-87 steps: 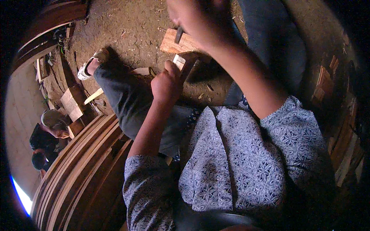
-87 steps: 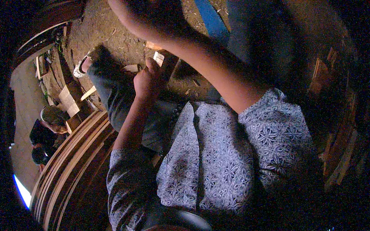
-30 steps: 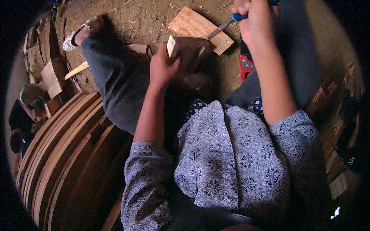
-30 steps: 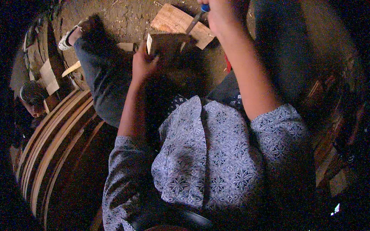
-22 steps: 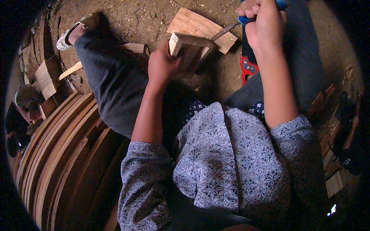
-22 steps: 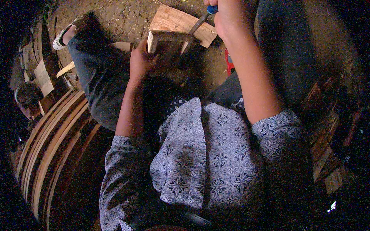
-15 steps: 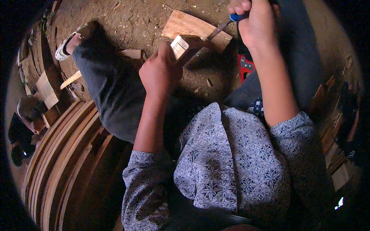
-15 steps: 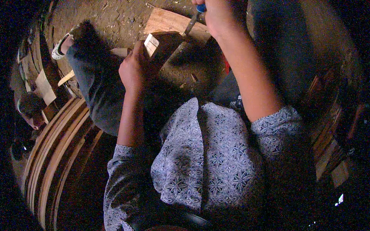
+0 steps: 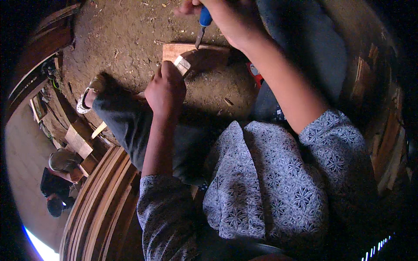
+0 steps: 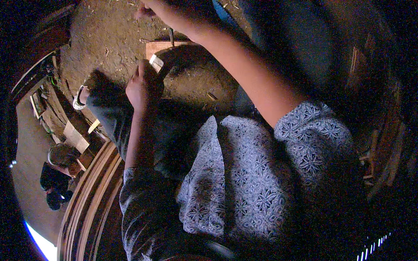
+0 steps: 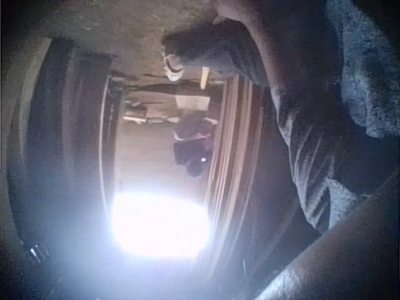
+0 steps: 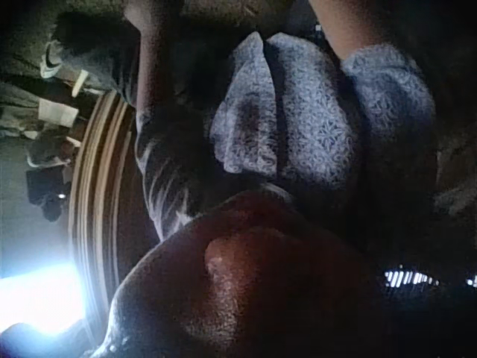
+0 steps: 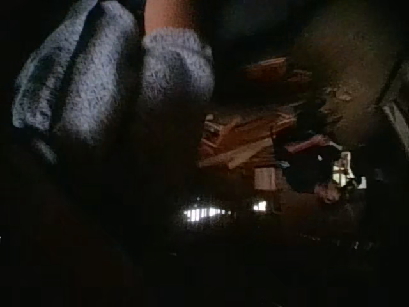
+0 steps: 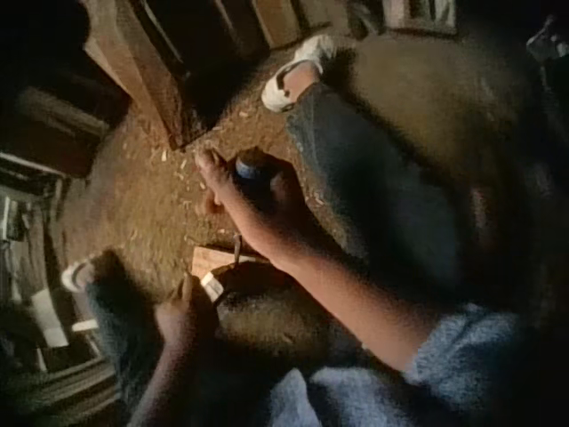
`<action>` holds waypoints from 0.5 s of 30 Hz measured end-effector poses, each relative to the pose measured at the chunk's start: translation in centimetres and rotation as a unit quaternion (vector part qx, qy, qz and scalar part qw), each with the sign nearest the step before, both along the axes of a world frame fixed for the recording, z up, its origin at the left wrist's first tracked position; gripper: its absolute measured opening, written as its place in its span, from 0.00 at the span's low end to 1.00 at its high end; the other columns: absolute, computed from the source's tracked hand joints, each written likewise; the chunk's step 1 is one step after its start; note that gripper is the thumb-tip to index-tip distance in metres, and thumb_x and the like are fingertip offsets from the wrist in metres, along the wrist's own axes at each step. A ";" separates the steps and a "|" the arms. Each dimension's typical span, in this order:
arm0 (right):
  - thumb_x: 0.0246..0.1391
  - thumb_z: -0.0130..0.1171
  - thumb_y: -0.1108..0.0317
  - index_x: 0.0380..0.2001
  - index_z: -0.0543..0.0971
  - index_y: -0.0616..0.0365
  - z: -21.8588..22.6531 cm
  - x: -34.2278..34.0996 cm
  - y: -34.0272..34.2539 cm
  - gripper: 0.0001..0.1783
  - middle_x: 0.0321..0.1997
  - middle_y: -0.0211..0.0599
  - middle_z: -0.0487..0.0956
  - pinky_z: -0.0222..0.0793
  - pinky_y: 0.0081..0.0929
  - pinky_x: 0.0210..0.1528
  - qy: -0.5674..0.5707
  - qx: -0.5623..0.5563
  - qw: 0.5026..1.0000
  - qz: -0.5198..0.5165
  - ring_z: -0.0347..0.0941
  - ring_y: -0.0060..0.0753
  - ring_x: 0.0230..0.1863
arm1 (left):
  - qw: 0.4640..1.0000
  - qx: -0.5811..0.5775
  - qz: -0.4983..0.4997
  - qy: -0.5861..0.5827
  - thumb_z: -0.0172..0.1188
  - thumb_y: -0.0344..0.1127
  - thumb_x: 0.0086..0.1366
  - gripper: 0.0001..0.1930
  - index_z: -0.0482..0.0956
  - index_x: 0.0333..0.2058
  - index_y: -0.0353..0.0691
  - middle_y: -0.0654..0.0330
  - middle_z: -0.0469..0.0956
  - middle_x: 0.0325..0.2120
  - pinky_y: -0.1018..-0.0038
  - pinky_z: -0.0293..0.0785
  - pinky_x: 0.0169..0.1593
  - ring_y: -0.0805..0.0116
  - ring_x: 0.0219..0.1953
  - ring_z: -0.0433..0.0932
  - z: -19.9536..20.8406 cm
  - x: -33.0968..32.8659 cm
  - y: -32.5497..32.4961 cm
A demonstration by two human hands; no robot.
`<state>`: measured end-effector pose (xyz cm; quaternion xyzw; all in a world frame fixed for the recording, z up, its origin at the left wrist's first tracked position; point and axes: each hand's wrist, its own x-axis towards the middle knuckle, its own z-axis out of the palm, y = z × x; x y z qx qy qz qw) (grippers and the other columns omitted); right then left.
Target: The person sits on the ground and uses a chisel to carve a small wooden block, repeatedly removing shavings and shaping the interior. The person rotates the block to access different sides and continues carving throughout the clip.
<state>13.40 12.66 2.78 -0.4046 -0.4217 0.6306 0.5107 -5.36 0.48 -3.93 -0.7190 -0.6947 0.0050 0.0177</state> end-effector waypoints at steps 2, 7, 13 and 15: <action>0.59 0.55 0.46 0.09 0.65 0.54 -1.2 0.5 0.1 0.31 0.10 0.29 0.67 0.63 0.29 0.23 -0.023 0.009 0.999 0.041 0.67 0.24 0.15 | 1.000 0.008 -0.008 0.002 0.54 0.36 0.58 0.07 0.66 0.31 0.44 0.54 0.78 0.24 0.56 0.74 0.24 0.49 0.24 0.79 0.0 -0.1 -0.1; 0.58 0.54 0.46 0.06 0.62 0.58 0.0 -2.0 0.9 0.34 0.06 0.32 0.58 0.51 0.33 0.18 -0.128 0.186 0.972 -0.069 0.57 0.25 0.09 | 0.997 -0.063 0.024 0.038 0.55 0.37 0.58 0.09 0.64 0.33 0.44 0.54 0.78 0.22 0.56 0.75 0.23 0.49 0.21 0.79 -0.5 0.1 0.5; 0.53 0.58 0.54 0.11 0.70 0.56 0.1 -4.6 3.0 0.23 0.08 0.34 0.66 0.60 0.33 0.20 -0.038 0.300 0.928 -0.217 0.65 0.31 0.12 | 0.999 -0.039 -0.007 0.016 0.55 0.39 0.60 0.10 0.64 0.33 0.44 0.53 0.79 0.24 0.58 0.75 0.22 0.50 0.22 0.80 -0.5 0.4 1.1; 0.50 0.60 0.57 0.14 0.74 0.55 -2.5 -5.7 3.0 0.18 0.10 0.36 0.70 0.65 0.33 0.20 -0.024 0.339 0.902 -0.267 0.69 0.34 0.13 | 0.999 -0.034 -0.013 0.009 0.54 0.39 0.60 0.10 0.64 0.33 0.44 0.53 0.78 0.23 0.58 0.75 0.22 0.50 0.22 0.80 -0.6 0.8 1.1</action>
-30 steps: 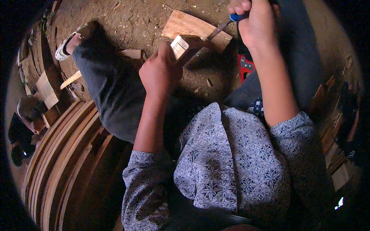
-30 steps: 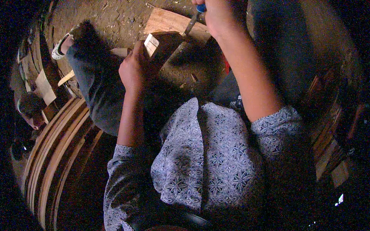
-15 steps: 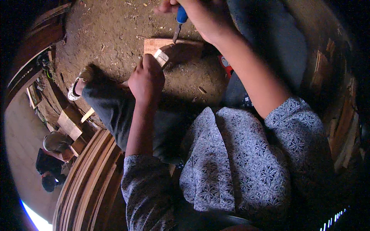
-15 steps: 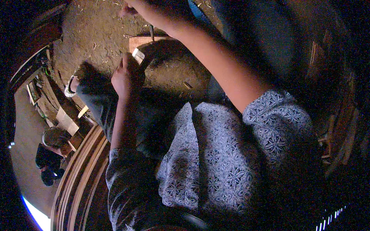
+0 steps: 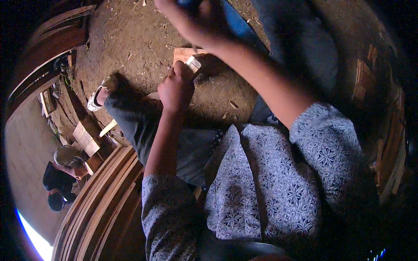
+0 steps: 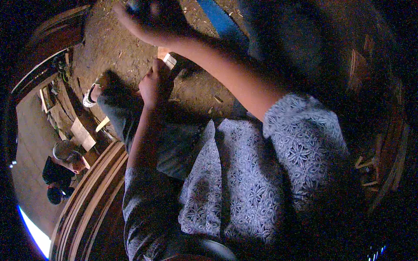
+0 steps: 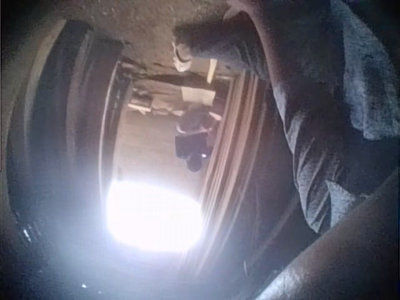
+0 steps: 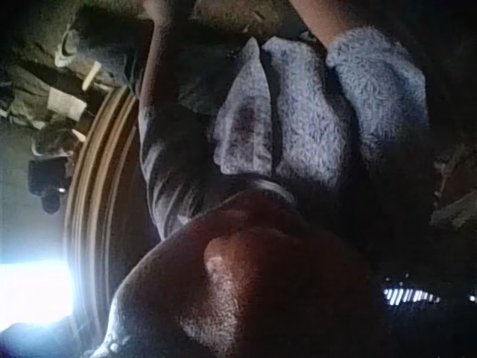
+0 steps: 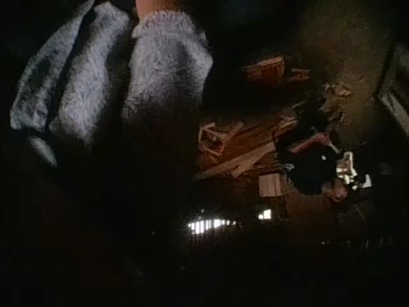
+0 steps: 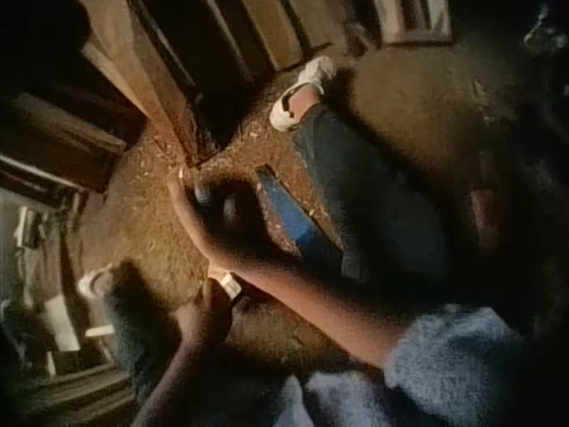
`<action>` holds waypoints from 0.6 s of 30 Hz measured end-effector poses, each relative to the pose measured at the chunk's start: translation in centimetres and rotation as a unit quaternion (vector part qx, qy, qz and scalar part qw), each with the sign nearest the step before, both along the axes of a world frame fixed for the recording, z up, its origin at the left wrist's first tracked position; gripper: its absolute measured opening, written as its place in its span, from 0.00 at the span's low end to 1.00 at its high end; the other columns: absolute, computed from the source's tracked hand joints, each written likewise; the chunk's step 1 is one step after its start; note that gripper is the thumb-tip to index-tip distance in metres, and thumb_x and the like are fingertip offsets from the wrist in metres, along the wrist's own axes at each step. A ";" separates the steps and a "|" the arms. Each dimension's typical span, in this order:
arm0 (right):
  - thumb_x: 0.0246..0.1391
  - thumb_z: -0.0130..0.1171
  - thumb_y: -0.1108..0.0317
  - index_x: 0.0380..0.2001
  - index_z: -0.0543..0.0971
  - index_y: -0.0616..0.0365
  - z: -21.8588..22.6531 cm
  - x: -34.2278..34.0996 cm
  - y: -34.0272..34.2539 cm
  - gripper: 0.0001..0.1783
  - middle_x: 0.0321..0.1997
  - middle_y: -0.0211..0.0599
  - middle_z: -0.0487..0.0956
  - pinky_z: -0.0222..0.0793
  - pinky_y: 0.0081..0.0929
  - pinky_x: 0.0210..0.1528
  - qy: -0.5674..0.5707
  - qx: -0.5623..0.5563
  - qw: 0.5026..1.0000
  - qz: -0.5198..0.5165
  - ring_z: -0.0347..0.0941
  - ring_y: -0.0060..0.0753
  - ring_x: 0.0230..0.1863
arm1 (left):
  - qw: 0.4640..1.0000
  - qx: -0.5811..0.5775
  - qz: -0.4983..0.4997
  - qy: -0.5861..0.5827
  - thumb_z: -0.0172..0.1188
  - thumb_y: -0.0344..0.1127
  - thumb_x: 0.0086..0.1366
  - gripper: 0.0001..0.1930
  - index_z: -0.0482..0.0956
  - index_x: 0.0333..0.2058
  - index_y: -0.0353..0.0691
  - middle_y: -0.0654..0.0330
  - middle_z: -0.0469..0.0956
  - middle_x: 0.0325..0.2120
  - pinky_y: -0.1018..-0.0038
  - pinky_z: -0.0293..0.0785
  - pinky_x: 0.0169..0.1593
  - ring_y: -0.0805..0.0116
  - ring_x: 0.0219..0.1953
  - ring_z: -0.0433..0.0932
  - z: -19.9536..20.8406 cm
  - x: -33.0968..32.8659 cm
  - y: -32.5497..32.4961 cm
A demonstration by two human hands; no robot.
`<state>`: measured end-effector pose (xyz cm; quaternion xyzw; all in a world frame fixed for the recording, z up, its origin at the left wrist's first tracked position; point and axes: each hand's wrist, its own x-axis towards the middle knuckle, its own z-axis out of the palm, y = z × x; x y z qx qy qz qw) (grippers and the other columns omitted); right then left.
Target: The person sits on the ground and uses a chisel to carve a small wooden block, repeatedly removing shavings and shaping the interior. The person rotates the block to access different sides and continues carving throughout the clip.
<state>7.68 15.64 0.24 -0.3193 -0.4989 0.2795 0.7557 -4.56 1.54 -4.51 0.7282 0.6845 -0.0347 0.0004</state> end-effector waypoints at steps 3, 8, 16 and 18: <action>0.50 0.59 0.55 0.07 0.70 0.53 -5.5 0.3 -2.3 0.23 0.06 0.33 0.66 0.65 0.32 0.21 -0.125 -0.152 0.976 0.094 0.69 0.37 0.12 | 1.000 0.006 0.002 0.018 0.53 0.39 0.61 0.08 0.64 0.33 0.44 0.53 0.78 0.23 0.58 0.75 0.21 0.51 0.21 0.79 0.1 -0.3 0.5; 0.60 0.51 0.54 0.14 0.66 0.53 -2.6 3.2 0.4 0.23 0.10 0.25 0.63 0.51 0.26 0.16 0.080 -0.118 0.938 0.316 0.60 0.19 0.13 | 1.000 0.006 0.017 0.021 0.53 0.39 0.62 0.08 0.65 0.32 0.44 0.53 0.78 0.23 0.57 0.75 0.22 0.50 0.21 0.79 -0.6 -0.7 -0.6; 0.59 0.52 0.53 0.13 0.66 0.54 -2.7 2.1 -1.4 0.24 0.09 0.26 0.63 0.51 0.27 0.17 -0.095 -0.177 0.960 0.193 0.59 0.20 0.12 | 1.000 0.010 -0.001 0.004 0.53 0.38 0.61 0.08 0.65 0.32 0.44 0.55 0.78 0.23 0.58 0.74 0.21 0.50 0.20 0.79 0.0 -0.5 0.0; 0.59 0.52 0.53 0.12 0.66 0.54 -0.8 3.3 -1.4 0.25 0.09 0.26 0.63 0.51 0.27 0.17 -0.058 -0.182 0.958 0.212 0.58 0.21 0.12 | 1.000 0.016 -0.006 0.004 0.54 0.38 0.60 0.08 0.65 0.32 0.44 0.55 0.78 0.24 0.58 0.74 0.21 0.50 0.20 0.79 -0.4 -0.7 -0.1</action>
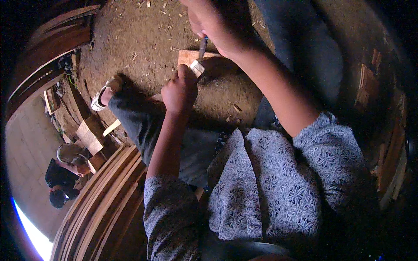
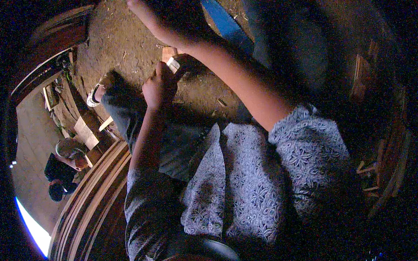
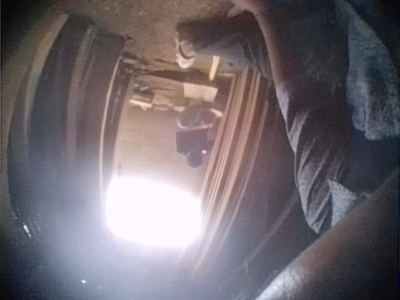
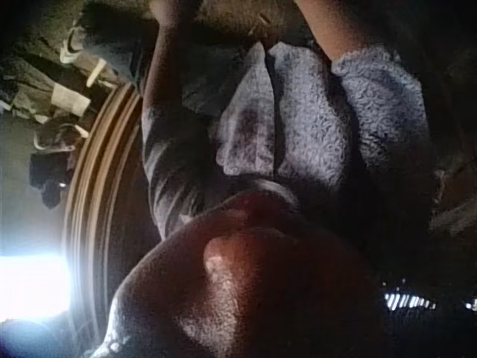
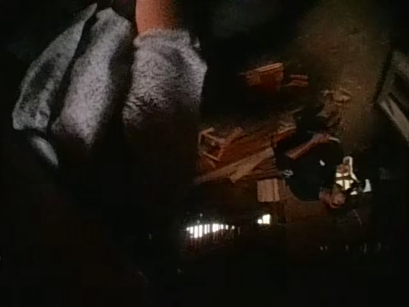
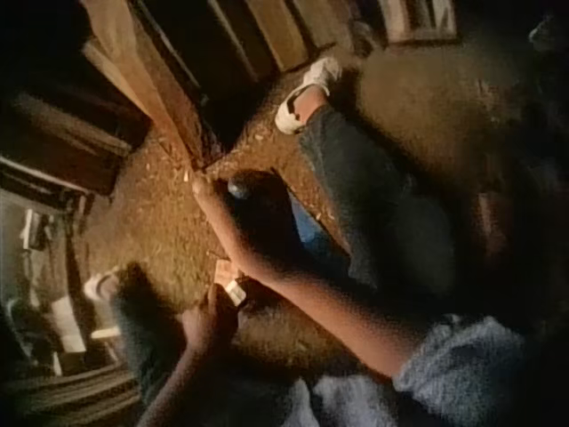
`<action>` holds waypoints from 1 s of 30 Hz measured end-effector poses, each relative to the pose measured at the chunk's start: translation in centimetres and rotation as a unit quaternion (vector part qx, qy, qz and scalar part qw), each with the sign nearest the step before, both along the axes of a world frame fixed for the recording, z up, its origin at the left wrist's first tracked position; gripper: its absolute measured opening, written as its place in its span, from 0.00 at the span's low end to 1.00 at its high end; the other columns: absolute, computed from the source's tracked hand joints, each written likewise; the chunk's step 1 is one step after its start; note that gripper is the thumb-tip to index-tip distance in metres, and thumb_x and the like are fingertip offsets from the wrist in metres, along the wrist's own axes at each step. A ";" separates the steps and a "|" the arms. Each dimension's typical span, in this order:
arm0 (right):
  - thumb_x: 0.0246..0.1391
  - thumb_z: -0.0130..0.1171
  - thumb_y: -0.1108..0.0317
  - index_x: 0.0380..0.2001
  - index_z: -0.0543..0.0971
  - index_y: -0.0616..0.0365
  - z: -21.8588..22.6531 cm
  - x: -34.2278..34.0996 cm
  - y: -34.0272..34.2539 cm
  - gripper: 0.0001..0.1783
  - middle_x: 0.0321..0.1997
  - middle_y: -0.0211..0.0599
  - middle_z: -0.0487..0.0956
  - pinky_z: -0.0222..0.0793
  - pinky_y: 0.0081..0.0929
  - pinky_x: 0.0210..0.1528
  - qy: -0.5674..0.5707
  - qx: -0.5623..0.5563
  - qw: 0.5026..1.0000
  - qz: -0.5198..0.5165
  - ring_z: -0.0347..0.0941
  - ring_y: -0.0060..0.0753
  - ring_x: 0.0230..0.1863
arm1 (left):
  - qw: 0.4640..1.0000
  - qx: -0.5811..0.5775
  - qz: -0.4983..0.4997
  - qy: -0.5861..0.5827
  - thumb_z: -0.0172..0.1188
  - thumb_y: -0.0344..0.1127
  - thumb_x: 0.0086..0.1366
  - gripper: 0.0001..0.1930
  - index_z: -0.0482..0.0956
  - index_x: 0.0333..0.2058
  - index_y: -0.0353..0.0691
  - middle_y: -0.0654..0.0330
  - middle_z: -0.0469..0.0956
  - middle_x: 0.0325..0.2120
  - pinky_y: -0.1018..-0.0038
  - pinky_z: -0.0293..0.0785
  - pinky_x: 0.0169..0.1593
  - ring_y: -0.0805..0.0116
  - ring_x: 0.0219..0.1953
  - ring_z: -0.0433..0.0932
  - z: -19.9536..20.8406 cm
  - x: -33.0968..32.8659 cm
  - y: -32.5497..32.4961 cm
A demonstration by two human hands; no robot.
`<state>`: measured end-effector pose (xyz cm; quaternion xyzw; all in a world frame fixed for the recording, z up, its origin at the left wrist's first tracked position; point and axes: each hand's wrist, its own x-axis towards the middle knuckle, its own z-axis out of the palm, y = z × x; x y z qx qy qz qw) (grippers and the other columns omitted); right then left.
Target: The person sits on the ground and uses a chisel to carve a small wooden block, repeatedly removing shavings and shaping the interior. The person rotates the block to access different sides and continues carving throughout the clip.
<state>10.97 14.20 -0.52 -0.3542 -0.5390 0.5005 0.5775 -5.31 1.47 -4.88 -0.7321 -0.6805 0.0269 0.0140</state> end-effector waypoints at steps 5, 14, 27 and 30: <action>0.59 0.53 0.53 0.11 0.66 0.54 2.1 1.0 0.4 0.26 0.09 0.26 0.62 0.50 0.28 0.17 0.041 0.040 0.996 0.071 0.58 0.22 0.11 | 1.000 -0.012 0.016 0.013 0.54 0.38 0.60 0.09 0.65 0.32 0.44 0.54 0.79 0.24 0.58 0.74 0.22 0.50 0.21 0.79 0.4 0.6 0.1; 0.59 0.52 0.52 0.11 0.65 0.53 1.5 -0.3 0.9 0.26 0.09 0.26 0.63 0.51 0.27 0.17 0.065 0.026 0.990 0.124 0.58 0.21 0.12 | 1.000 0.000 -0.003 -0.006 0.53 0.38 0.60 0.09 0.64 0.32 0.43 0.52 0.78 0.22 0.57 0.74 0.21 0.49 0.21 0.79 0.6 -0.2 -0.6; 0.59 0.54 0.55 0.10 0.65 0.55 7.8 0.9 -0.8 0.26 0.08 0.25 0.59 0.50 0.30 0.19 0.022 0.048 0.999 0.008 0.57 0.23 0.12 | 0.999 -0.017 0.034 -0.012 0.54 0.39 0.60 0.08 0.65 0.31 0.44 0.53 0.78 0.23 0.57 0.75 0.23 0.49 0.21 0.79 0.3 -0.1 -0.6; 0.58 0.56 0.59 0.10 0.63 0.53 1.9 -1.3 0.0 0.25 0.08 0.28 0.57 0.49 0.32 0.19 0.056 0.062 0.996 -0.002 0.55 0.23 0.12 | 1.000 -0.011 0.010 -0.020 0.54 0.38 0.60 0.08 0.65 0.31 0.44 0.54 0.78 0.22 0.57 0.75 0.23 0.50 0.22 0.79 0.3 0.3 -0.2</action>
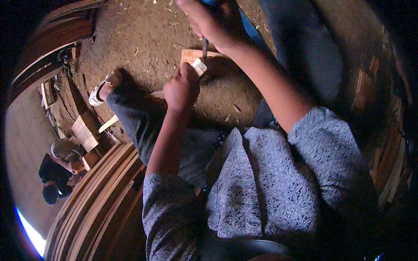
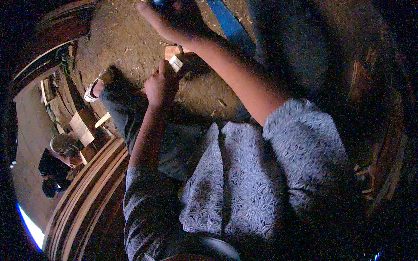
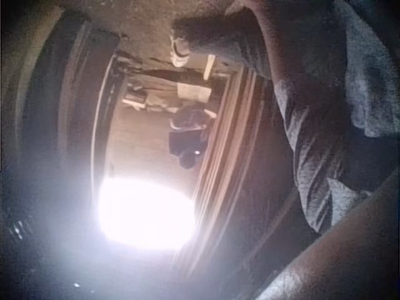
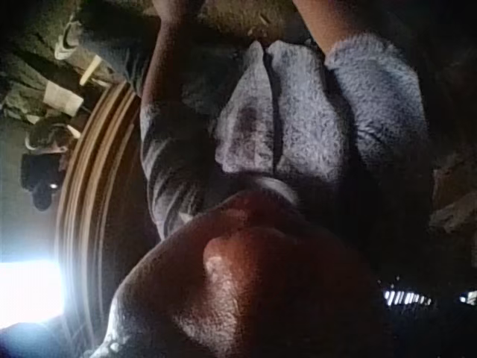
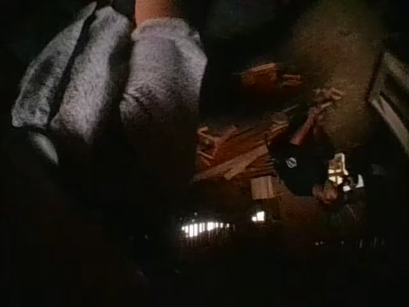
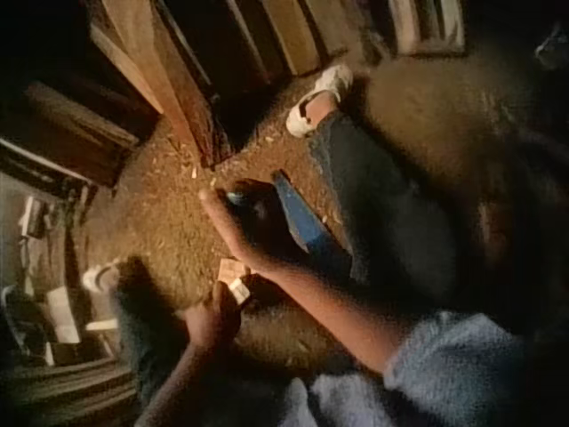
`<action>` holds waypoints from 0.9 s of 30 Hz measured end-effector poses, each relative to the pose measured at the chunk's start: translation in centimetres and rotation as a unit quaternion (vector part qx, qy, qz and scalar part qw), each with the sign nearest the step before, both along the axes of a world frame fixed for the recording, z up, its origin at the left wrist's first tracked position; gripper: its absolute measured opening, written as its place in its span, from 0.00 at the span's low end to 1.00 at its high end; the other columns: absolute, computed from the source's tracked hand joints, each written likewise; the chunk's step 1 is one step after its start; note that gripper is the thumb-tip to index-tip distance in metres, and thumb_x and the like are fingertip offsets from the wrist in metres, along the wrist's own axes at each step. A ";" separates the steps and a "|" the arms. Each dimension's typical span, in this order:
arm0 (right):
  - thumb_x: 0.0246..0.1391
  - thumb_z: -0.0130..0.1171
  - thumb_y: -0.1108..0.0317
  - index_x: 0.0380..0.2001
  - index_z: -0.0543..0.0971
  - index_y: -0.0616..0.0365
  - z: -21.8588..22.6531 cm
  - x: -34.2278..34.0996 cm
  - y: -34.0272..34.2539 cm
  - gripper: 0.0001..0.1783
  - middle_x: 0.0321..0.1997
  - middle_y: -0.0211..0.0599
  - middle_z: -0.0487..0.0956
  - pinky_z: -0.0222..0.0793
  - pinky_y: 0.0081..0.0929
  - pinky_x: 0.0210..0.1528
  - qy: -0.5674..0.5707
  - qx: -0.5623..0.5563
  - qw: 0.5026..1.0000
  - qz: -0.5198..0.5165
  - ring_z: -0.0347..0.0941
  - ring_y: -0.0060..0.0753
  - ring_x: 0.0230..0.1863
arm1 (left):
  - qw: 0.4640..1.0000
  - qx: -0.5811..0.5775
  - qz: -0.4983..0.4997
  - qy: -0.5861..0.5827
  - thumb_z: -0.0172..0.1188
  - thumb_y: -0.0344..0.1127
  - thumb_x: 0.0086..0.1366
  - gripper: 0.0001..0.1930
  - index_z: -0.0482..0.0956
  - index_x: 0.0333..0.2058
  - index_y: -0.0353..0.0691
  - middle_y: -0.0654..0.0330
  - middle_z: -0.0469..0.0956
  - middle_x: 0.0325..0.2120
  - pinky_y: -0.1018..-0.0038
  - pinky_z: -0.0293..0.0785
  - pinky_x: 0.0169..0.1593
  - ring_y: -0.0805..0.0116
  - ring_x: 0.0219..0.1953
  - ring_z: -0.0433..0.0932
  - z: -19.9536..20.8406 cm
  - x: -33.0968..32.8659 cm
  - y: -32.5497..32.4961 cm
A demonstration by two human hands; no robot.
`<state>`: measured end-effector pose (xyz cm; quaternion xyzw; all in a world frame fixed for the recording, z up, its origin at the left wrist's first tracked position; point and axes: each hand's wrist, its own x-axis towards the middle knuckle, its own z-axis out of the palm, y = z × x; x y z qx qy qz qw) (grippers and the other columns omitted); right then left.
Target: The person sits on the ground and uses a chisel to carve a small wooden block, repeatedly removing shavings and shaping the interior. The person rotates the block to access different sides and continues carving throughout the clip.
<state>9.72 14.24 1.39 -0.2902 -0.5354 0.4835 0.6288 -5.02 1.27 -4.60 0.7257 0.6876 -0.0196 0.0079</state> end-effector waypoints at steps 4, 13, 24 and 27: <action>0.57 0.57 0.57 0.10 0.64 0.54 2.7 1.4 -1.0 0.26 0.08 0.27 0.57 0.48 0.33 0.19 -0.015 -0.006 1.000 0.012 0.54 0.24 0.11 | 0.999 -0.027 0.027 0.016 0.54 0.39 0.60 0.09 0.65 0.32 0.44 0.54 0.78 0.23 0.57 0.75 0.23 0.50 0.22 0.80 0.1 -0.5 -0.5; 0.55 0.58 0.57 0.13 0.66 0.51 -5.1 -1.9 -0.3 0.21 0.08 0.23 0.63 0.55 0.26 0.17 -0.078 -0.036 0.996 -0.030 0.60 0.18 0.12 | 1.000 -0.010 0.018 0.003 0.53 0.39 0.61 0.08 0.65 0.31 0.44 0.52 0.78 0.23 0.55 0.74 0.22 0.49 0.21 0.79 -0.2 -0.5 -0.3; 0.59 0.54 0.56 0.10 0.64 0.53 0.9 0.7 -0.3 0.26 0.09 0.25 0.59 0.46 0.30 0.19 -0.041 -0.043 0.996 0.066 0.53 0.21 0.12 | 1.000 -0.010 0.009 -0.012 0.52 0.38 0.62 0.07 0.65 0.31 0.44 0.53 0.78 0.20 0.55 0.74 0.22 0.47 0.21 0.79 0.1 -0.3 -0.1; 0.60 0.47 0.55 0.11 0.62 0.51 -0.7 0.5 1.0 0.25 0.10 0.24 0.57 0.46 0.26 0.20 0.030 -0.025 0.986 0.159 0.52 0.22 0.13 | 1.000 0.020 0.008 -0.004 0.51 0.38 0.62 0.07 0.64 0.32 0.44 0.52 0.77 0.20 0.54 0.74 0.22 0.47 0.21 0.79 -0.1 -0.8 -0.3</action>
